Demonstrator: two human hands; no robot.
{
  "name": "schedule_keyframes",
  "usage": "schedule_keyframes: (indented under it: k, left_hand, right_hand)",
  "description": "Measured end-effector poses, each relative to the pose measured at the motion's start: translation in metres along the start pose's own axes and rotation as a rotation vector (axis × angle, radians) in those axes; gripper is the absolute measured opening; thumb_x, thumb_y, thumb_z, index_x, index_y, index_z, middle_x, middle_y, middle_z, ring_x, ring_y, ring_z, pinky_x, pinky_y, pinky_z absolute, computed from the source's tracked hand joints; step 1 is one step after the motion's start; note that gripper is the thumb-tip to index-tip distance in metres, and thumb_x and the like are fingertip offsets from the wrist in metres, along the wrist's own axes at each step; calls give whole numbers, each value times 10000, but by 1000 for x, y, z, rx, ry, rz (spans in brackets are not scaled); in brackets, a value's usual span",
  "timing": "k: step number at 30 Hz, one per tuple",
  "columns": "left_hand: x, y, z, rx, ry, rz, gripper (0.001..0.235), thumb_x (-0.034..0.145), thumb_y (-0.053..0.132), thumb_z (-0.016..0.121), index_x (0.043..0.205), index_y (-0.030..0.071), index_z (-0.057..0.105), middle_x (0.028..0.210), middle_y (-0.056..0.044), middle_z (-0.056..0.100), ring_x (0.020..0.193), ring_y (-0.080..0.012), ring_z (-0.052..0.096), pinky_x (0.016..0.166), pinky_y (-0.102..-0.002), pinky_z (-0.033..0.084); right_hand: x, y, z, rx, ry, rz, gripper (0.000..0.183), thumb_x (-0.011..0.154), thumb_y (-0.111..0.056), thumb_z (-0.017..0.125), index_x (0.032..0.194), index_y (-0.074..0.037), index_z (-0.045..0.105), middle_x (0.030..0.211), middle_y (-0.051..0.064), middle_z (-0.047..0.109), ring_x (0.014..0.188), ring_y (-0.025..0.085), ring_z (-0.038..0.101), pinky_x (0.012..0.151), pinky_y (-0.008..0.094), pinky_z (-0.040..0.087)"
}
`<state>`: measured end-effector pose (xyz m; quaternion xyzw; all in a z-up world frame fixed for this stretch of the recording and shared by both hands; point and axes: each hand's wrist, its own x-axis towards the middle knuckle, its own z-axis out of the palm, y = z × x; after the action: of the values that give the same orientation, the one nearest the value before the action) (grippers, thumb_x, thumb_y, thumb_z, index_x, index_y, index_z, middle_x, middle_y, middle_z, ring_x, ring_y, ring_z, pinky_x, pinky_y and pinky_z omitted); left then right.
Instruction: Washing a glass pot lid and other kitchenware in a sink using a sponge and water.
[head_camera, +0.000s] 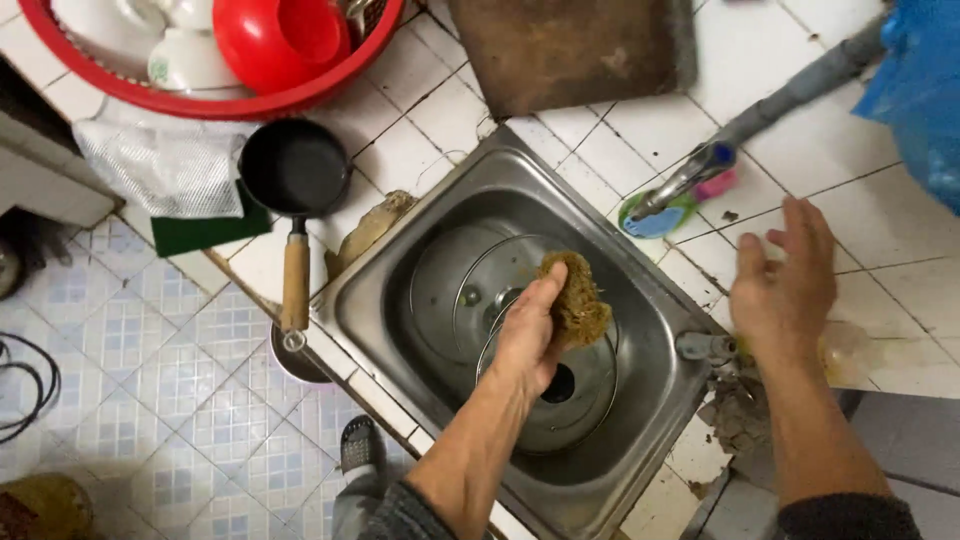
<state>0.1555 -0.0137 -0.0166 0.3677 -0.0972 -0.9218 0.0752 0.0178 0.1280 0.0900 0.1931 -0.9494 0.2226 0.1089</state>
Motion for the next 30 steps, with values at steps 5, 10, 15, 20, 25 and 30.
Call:
schedule_keyframes:
  k: [5,10,15,20,25,30]
  left_hand:
    - [32,-21,28,-3,41,-30,102,1011,212,585,1028,116,556,884,-108,683,697,-256,680,313,-299,344]
    - [73,-42,68,-158,23,4,204,1027,133,548,1225,159,590,1083,-89,673,963,-267,670,786,-497,601]
    - [83,-33,104,-297,-15,28,401,956,38,597,1346,106,530,1227,-191,709,1050,-294,705,739,-425,635]
    - [70,-25,119,-108,67,-44,250,993,-24,466,1163,156,498,1275,-91,682,1108,-194,639,839,-319,551]
    - [85,-38,120,-95,32,5,319,1013,-7,375,1209,170,554,1301,-166,696,1066,-315,718,584,-315,637]
    - [84,-39,127,-31,22,3,534,995,14,367,1411,277,574,1274,-58,699,1031,-226,709,520,-244,576]
  right_hand:
    - [29,45,19,-96,-146,-340,671,1009,-169,567,1613,-67,295,1662,196,281,1494,422,265,1150,604,284]
    - [51,40,20,-254,-257,-460,701,935,-67,577,1591,-82,331,1639,166,352,1387,435,398,1064,568,399]
    - [59,47,23,-243,-190,-695,707,882,50,525,1571,-35,397,1571,175,487,1188,420,551,956,526,492]
    - [60,42,20,-299,-279,-574,711,918,23,491,1596,-157,376,1574,88,493,1104,403,552,775,530,537]
    - [60,44,19,-388,-279,-609,775,900,39,504,1628,-170,335,1547,65,522,1021,354,562,607,458,545]
    - [63,57,26,-362,-190,-709,749,890,72,529,1604,-132,431,1558,84,545,1128,348,577,749,446,567]
